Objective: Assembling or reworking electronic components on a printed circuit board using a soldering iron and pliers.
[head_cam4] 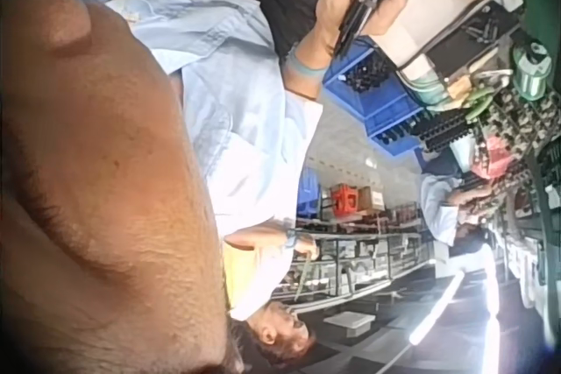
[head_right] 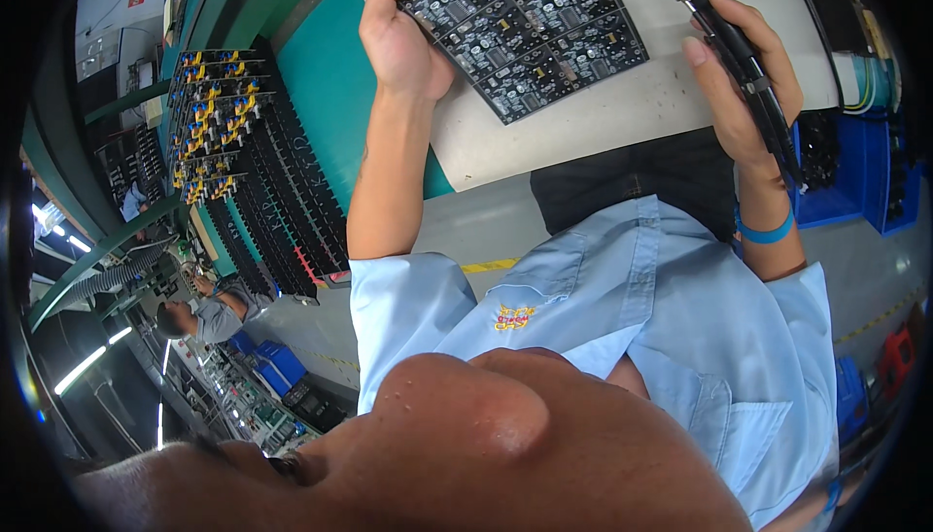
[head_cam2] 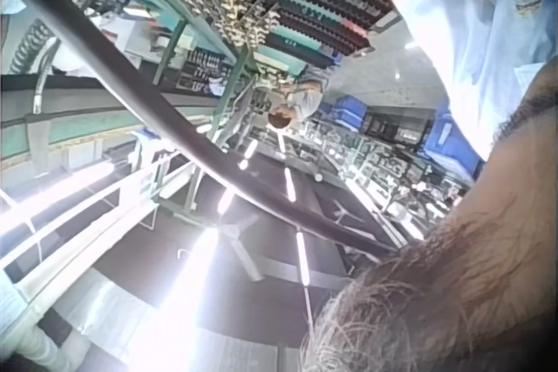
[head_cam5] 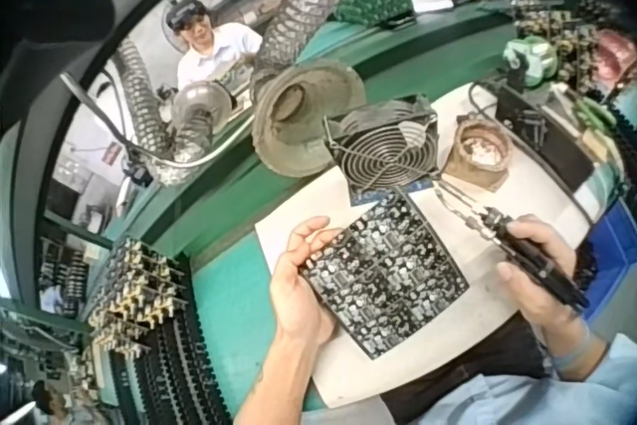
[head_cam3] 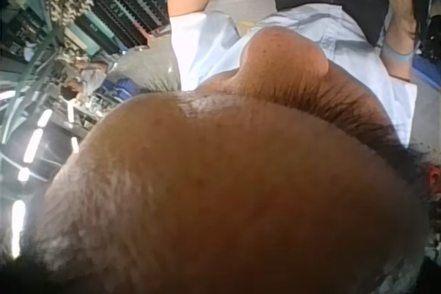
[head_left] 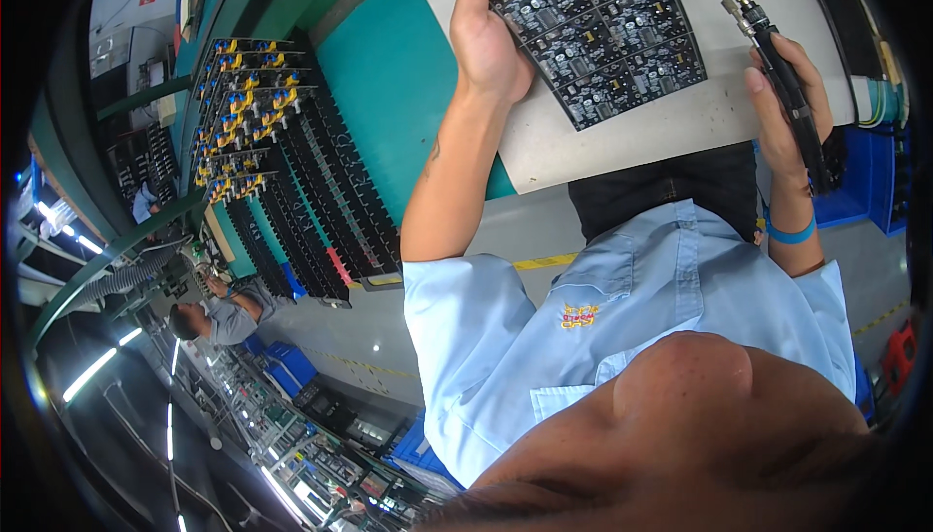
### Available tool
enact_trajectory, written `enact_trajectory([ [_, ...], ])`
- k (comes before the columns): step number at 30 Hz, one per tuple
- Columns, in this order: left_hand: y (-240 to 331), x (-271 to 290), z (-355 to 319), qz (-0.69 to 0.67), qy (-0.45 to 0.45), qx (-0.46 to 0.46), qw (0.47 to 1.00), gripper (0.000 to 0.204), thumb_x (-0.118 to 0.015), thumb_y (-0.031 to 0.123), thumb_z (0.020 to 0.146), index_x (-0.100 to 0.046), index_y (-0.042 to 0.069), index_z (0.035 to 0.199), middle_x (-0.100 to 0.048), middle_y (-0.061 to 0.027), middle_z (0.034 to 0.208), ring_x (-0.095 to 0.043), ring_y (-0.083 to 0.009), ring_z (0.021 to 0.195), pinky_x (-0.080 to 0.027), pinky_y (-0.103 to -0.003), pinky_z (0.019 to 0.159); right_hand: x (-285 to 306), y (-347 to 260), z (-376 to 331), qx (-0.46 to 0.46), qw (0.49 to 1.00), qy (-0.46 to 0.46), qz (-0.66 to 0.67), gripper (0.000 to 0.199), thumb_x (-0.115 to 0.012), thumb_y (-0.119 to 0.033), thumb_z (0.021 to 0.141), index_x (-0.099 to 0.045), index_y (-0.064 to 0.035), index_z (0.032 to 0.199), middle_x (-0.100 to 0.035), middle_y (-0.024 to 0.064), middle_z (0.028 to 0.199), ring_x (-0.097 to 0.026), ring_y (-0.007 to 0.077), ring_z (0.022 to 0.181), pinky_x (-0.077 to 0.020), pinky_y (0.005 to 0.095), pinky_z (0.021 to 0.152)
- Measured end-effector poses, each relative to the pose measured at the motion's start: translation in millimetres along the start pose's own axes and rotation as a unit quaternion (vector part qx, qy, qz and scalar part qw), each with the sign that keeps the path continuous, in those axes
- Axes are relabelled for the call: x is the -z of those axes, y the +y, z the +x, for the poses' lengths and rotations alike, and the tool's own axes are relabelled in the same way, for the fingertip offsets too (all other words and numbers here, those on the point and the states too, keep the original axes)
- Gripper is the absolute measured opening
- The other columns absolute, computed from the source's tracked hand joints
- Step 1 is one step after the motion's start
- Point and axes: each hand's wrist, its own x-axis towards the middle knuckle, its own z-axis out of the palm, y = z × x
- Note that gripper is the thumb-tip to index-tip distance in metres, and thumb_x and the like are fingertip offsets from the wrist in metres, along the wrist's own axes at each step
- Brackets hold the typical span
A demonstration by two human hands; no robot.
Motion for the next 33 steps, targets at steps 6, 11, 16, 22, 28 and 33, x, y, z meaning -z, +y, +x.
enact_trajectory([
  [6,-2.5,8.0,4.0,-0.060,-0.061,-0.004,0.996,0.038,-0.040,0.021,0.094,-0.051,0.003,0.125,-0.066,-0.0135,0.105,-0.061,-0.0230,0.093,-0.047,-0.035,0.089,0.1,-2.5,0.0,0.004,1.000,-0.001,-0.024,0.044,-0.074,-0.001,0.083,-0.061,-0.0003,0.125,-0.067,0.0169,0.117,-0.070,0.0250,0.099,-0.0528,0.0295,0.089],
  [11,-5.2,13.7,4.6,-0.113,-0.100,0.001,0.988,0.038,-0.040,0.027,0.097,-0.052,0.003,0.125,-0.066,-0.0136,0.105,-0.062,-0.0233,0.093,-0.048,-0.035,0.087,0.3,-2.0,-0.5,0.001,0.999,0.000,-0.036,0.044,-0.074,-0.002,0.084,-0.061,-0.0007,0.125,-0.067,0.0169,0.117,-0.070,0.0255,0.100,-0.0529,0.0298,0.090],
  [16,-3.7,7.3,3.4,-0.149,-0.116,-0.006,0.982,0.040,-0.039,0.032,0.100,-0.053,0.003,0.124,-0.066,-0.0134,0.105,-0.062,-0.0236,0.093,-0.049,-0.036,0.086,0.6,-1.5,-0.6,0.001,0.999,0.001,-0.035,0.044,-0.074,-0.003,0.084,-0.061,-0.0010,0.126,-0.067,0.0168,0.118,-0.070,0.0256,0.100,-0.0533,0.0300,0.090],
  [22,0.8,-3.7,0.5,-0.049,-0.019,-0.002,0.999,0.040,-0.037,0.031,0.100,-0.053,0.003,0.123,-0.067,-0.0131,0.103,-0.063,-0.0241,0.090,-0.050,-0.036,0.084,1.5,0.3,-0.1,0.008,1.000,-0.008,-0.026,0.043,-0.074,-0.003,0.085,-0.061,-0.0012,0.126,-0.067,0.0167,0.117,-0.070,0.0245,0.100,-0.0541,0.0301,0.088],
  [28,0.2,6.8,2.0,0.001,0.001,-0.001,1.000,0.039,-0.037,0.031,0.101,-0.053,0.003,0.124,-0.067,-0.0149,0.105,-0.065,-0.0262,0.090,-0.052,-0.037,0.082,-5.3,-2.4,-2.5,-0.025,1.000,0.005,0.010,0.040,-0.067,0.000,0.088,-0.059,0.0003,0.127,-0.067,0.0183,0.117,-0.069,0.0264,0.102,-0.0534,0.0311,0.090],
  [33,9.3,3.3,-5.6,0.062,0.007,0.013,0.998,0.042,-0.034,0.033,0.101,-0.053,0.005,0.123,-0.067,-0.0125,0.105,-0.064,-0.0234,0.091,-0.052,-0.036,0.081,-8.4,5.7,-0.7,-0.009,0.996,-0.027,0.080,0.041,-0.070,0.003,0.085,-0.061,-0.0011,0.125,-0.068,0.0165,0.116,-0.070,0.0241,0.098,-0.0545,0.0292,0.086],
])
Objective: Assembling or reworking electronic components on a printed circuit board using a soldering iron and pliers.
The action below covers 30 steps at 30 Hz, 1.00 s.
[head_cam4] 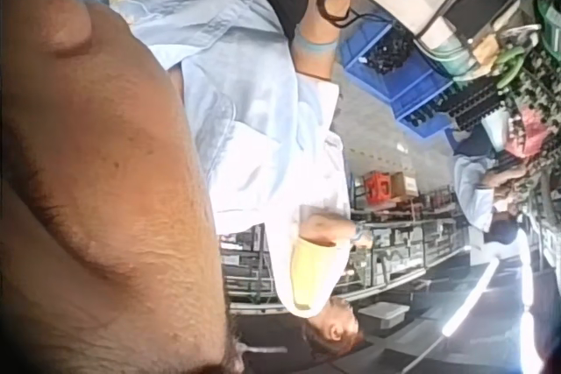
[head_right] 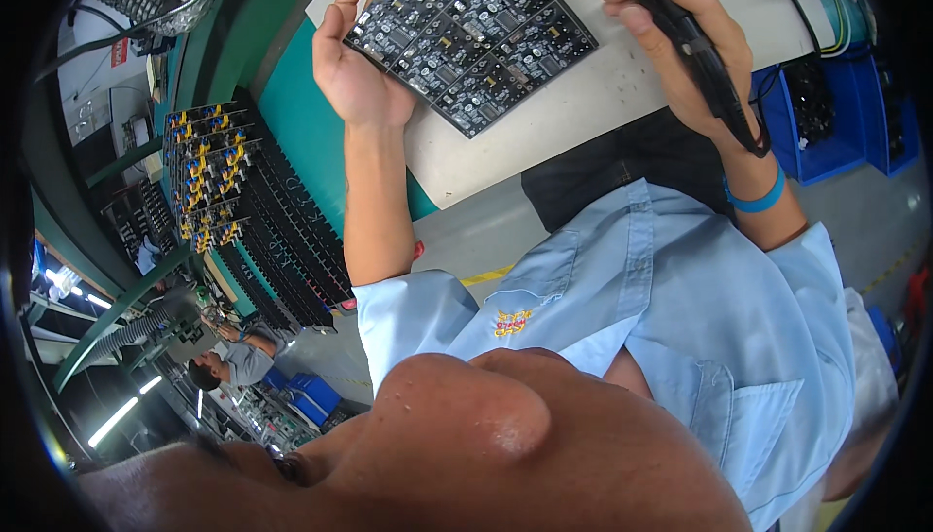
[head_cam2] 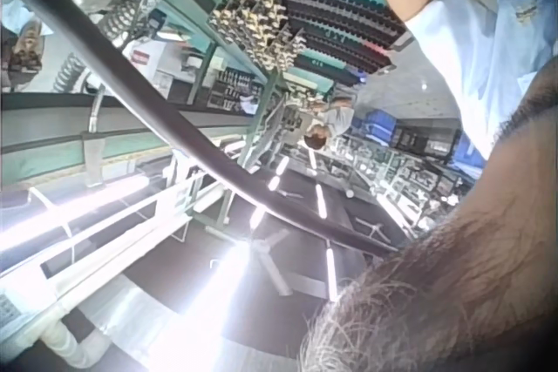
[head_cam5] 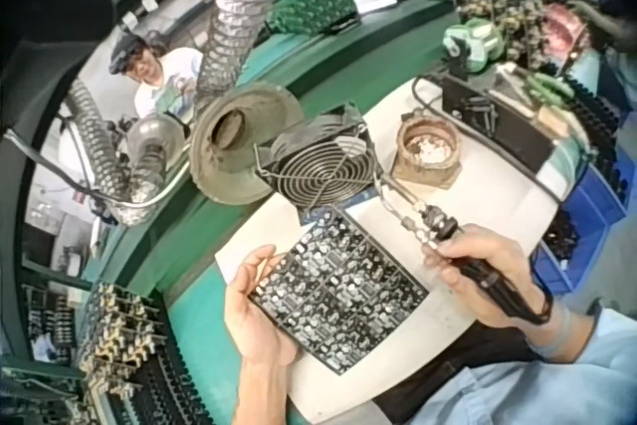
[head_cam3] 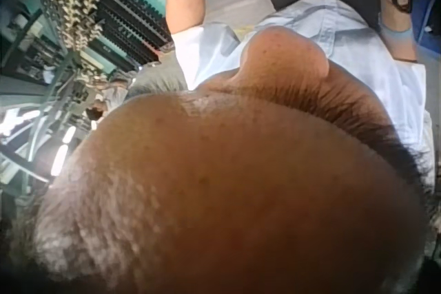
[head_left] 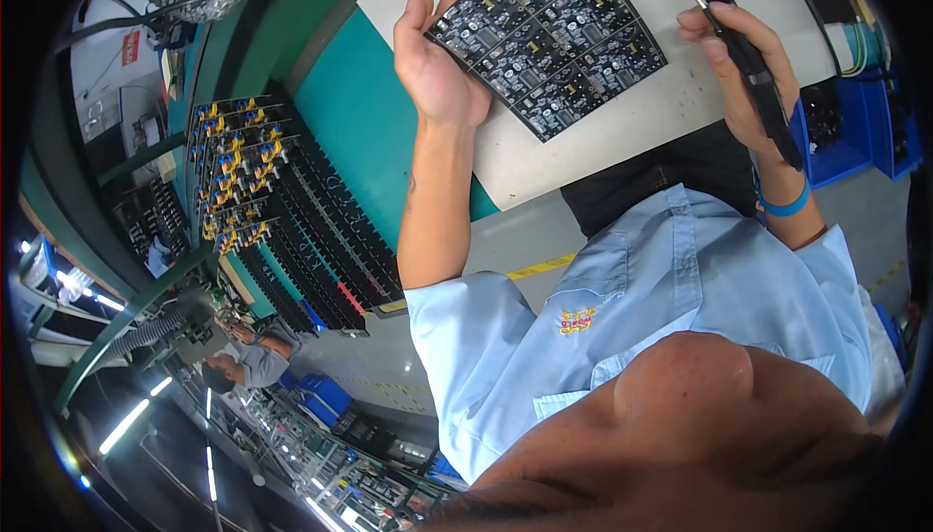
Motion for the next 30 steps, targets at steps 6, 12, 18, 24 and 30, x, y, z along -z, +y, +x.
enact_trajectory([
  [6,-0.8,0.8,-0.4,0.032,0.011,0.004,0.999,0.042,-0.031,0.033,0.101,-0.052,0.006,0.124,-0.066,-0.0117,0.107,-0.063,-0.0221,0.091,-0.051,-0.036,0.079,-5.7,-4.9,9.4,0.115,0.984,-0.089,-0.107,0.045,-0.069,0.012,0.079,-0.063,-0.0019,0.122,-0.067,0.0146,0.116,-0.070,0.0214,0.092,-0.0552,0.0263,0.082],
  [12,-1.8,1.9,-0.6,0.016,0.013,0.012,1.000,0.041,-0.031,0.031,0.101,-0.052,0.007,0.125,-0.066,-0.0117,0.107,-0.063,-0.0223,0.091,-0.051,-0.035,0.079,-7.8,-4.4,8.0,0.077,0.992,-0.082,-0.053,0.048,-0.068,0.016,0.075,-0.064,-0.0015,0.120,-0.066,0.0136,0.119,-0.069,0.0198,0.090,-0.0552,0.0250,0.080],
  [18,-2.1,3.4,-1.3,-0.002,0.004,0.012,1.000,0.040,-0.031,0.030,0.099,-0.052,0.008,0.126,-0.065,-0.0120,0.107,-0.063,-0.0229,0.091,-0.051,-0.035,0.079,-6.8,-2.5,7.4,0.081,0.992,-0.090,-0.045,0.049,-0.068,0.017,0.075,-0.063,-0.0008,0.120,-0.065,0.0141,0.118,-0.069,0.0185,0.089,-0.0552,0.0251,0.078],
  [24,-0.6,0.4,-2.3,0.003,0.005,0.005,1.000,0.041,-0.032,0.030,0.098,-0.052,0.008,0.126,-0.065,-0.0125,0.108,-0.062,-0.0236,0.091,-0.050,-0.036,0.079,-5.9,-1.4,5.7,0.078,0.992,-0.087,-0.042,0.050,-0.068,0.017,0.074,-0.063,-0.0006,0.120,-0.065,0.0144,0.115,-0.069,0.0188,0.088,-0.0553,0.0253,0.077],
  [30,-0.4,0.3,-2.8,-0.001,0.004,0.005,1.000,0.042,-0.034,0.032,0.097,-0.052,0.008,0.126,-0.065,-0.0128,0.108,-0.062,-0.0240,0.090,-0.050,-0.036,0.078,-7.0,-3.6,7.4,0.095,0.991,-0.086,-0.049,0.050,-0.068,0.018,0.074,-0.063,-0.0006,0.120,-0.066,0.0146,0.115,-0.070,0.0194,0.088,-0.0555,0.0255,0.077],
])
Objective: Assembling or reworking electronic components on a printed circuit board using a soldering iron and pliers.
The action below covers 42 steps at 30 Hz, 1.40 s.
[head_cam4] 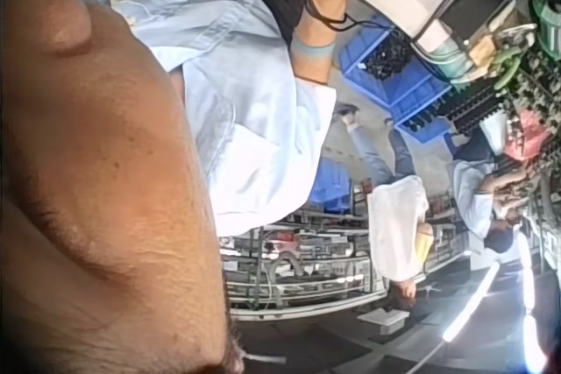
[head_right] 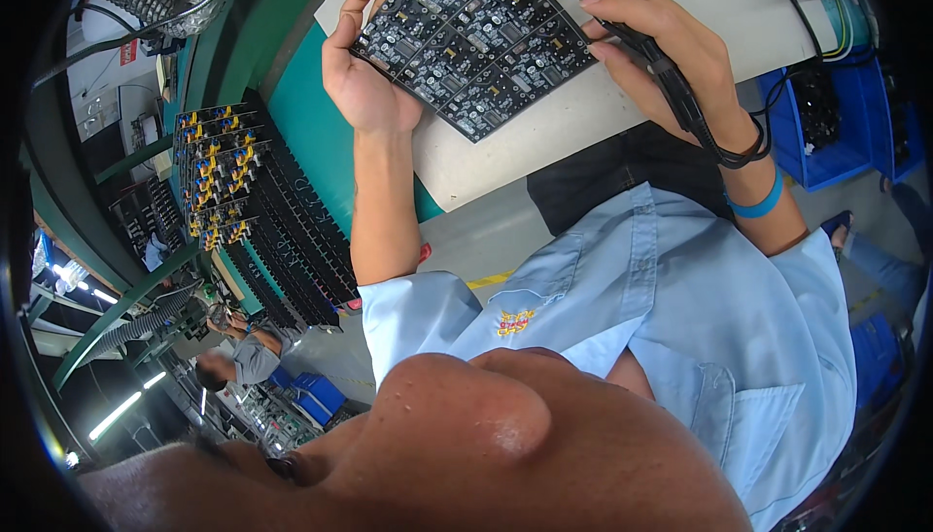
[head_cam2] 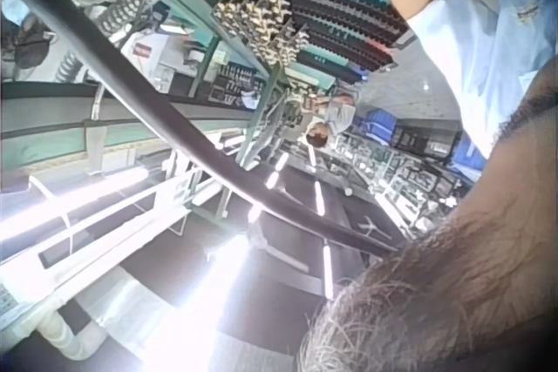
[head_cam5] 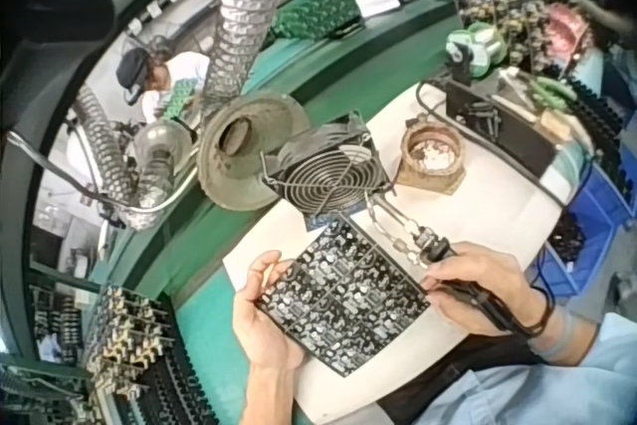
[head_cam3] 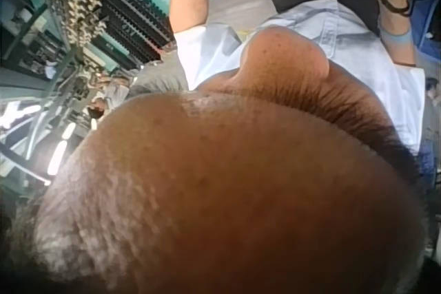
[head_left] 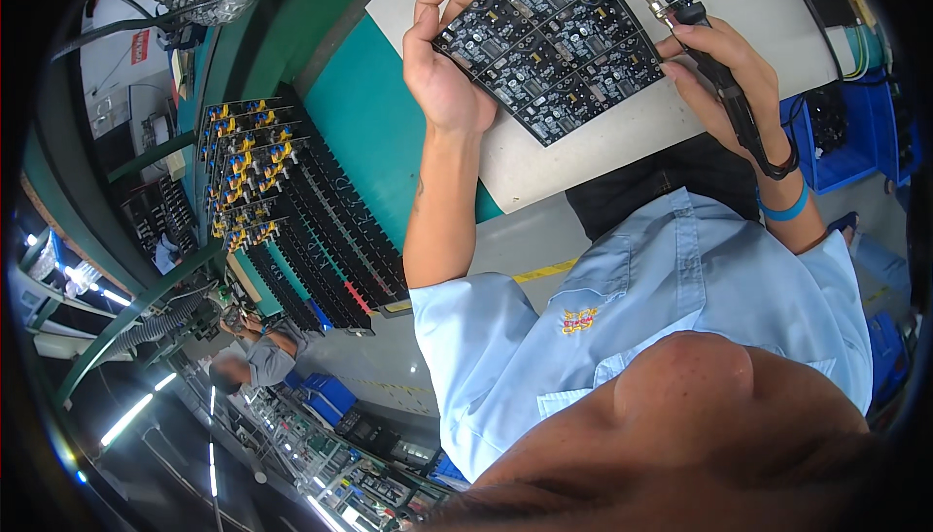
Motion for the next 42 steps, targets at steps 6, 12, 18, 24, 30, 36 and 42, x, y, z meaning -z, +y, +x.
enact_trajectory([
  [6,-0.2,-0.3,-0.5,0.001,-0.007,-0.005,1.000,0.042,-0.034,0.033,0.097,-0.052,0.008,0.126,-0.065,-0.0129,0.107,-0.062,-0.0244,0.090,-0.049,-0.036,0.078,0.5,4.1,-4.0,0.006,1.000,0.004,0.004,0.051,-0.068,0.018,0.073,-0.062,-0.0008,0.120,-0.066,0.0151,0.118,-0.070,0.0197,0.087,-0.0558,0.0257,0.077],
  [12,0.3,-1.6,-1.3,-0.005,-0.011,-0.005,1.000,0.043,-0.035,0.034,0.096,-0.052,0.008,0.125,-0.066,-0.0129,0.107,-0.062,-0.0246,0.090,-0.050,-0.036,0.078,0.1,-0.2,-1.1,0.010,1.000,0.004,-0.010,0.052,-0.068,0.018,0.073,-0.062,-0.0010,0.120,-0.065,0.0154,0.120,-0.070,0.0196,0.087,-0.0559,0.0259,0.077],
  [18,-0.1,0.3,-0.2,-0.011,-0.010,-0.006,1.000,0.043,-0.035,0.034,0.096,-0.052,0.008,0.125,-0.066,-0.0127,0.106,-0.062,-0.0248,0.090,-0.050,-0.036,0.079,1.2,3.8,-4.4,0.017,1.000,-0.001,-0.025,0.052,-0.068,0.018,0.072,-0.062,-0.0010,0.120,-0.066,0.0155,0.119,-0.070,0.0195,0.087,-0.0560,0.0262,0.077],
  [24,0.2,0.5,-0.6,-0.006,-0.015,-0.009,1.000,0.043,-0.035,0.034,0.096,-0.051,0.007,0.126,-0.066,-0.0127,0.106,-0.063,-0.0249,0.090,-0.050,-0.036,0.079,-0.3,1.9,-2.7,0.018,1.000,0.006,-0.017,0.052,-0.069,0.018,0.072,-0.063,-0.0009,0.120,-0.066,0.0156,0.119,-0.070,0.0193,0.086,-0.0560,0.0265,0.077],
  [30,-0.3,2.4,0.1,-0.016,-0.025,-0.003,1.000,0.044,-0.034,0.034,0.097,-0.051,0.007,0.127,-0.066,-0.0132,0.106,-0.063,-0.0251,0.091,-0.050,-0.037,0.080,-1.4,4.5,-6.0,0.016,1.000,0.020,-0.009,0.051,-0.070,0.017,0.071,-0.063,-0.0010,0.118,-0.066,0.0154,0.117,-0.069,0.0192,0.086,-0.0558,0.0265,0.077],
  [36,-0.6,3.4,0.6,-0.009,-0.004,0.005,1.000,0.044,-0.033,0.033,0.097,-0.050,0.007,0.128,-0.066,-0.0137,0.106,-0.062,-0.0257,0.093,-0.050,-0.037,0.082,1.3,-0.9,-3.0,0.019,1.000,-0.008,-0.014,0.053,-0.069,0.016,0.075,-0.057,-0.0018,0.124,-0.068,0.0182,0.108,-0.069,0.0270,0.088,-0.0557,0.0332,0.077],
  [42,-1.2,4.2,2.2,0.008,0.007,0.011,1.000,0.044,-0.033,0.033,0.097,-0.050,0.006,0.128,-0.066,-0.0138,0.107,-0.062,-0.0262,0.094,-0.049,-0.038,0.084,2.2,0.5,-3.6,0.031,0.999,-0.009,-0.008,0.054,-0.069,0.017,0.075,-0.057,-0.0020,0.124,-0.068,0.0189,0.109,-0.070,0.0275,0.090,-0.0563,0.0336,0.079],
])
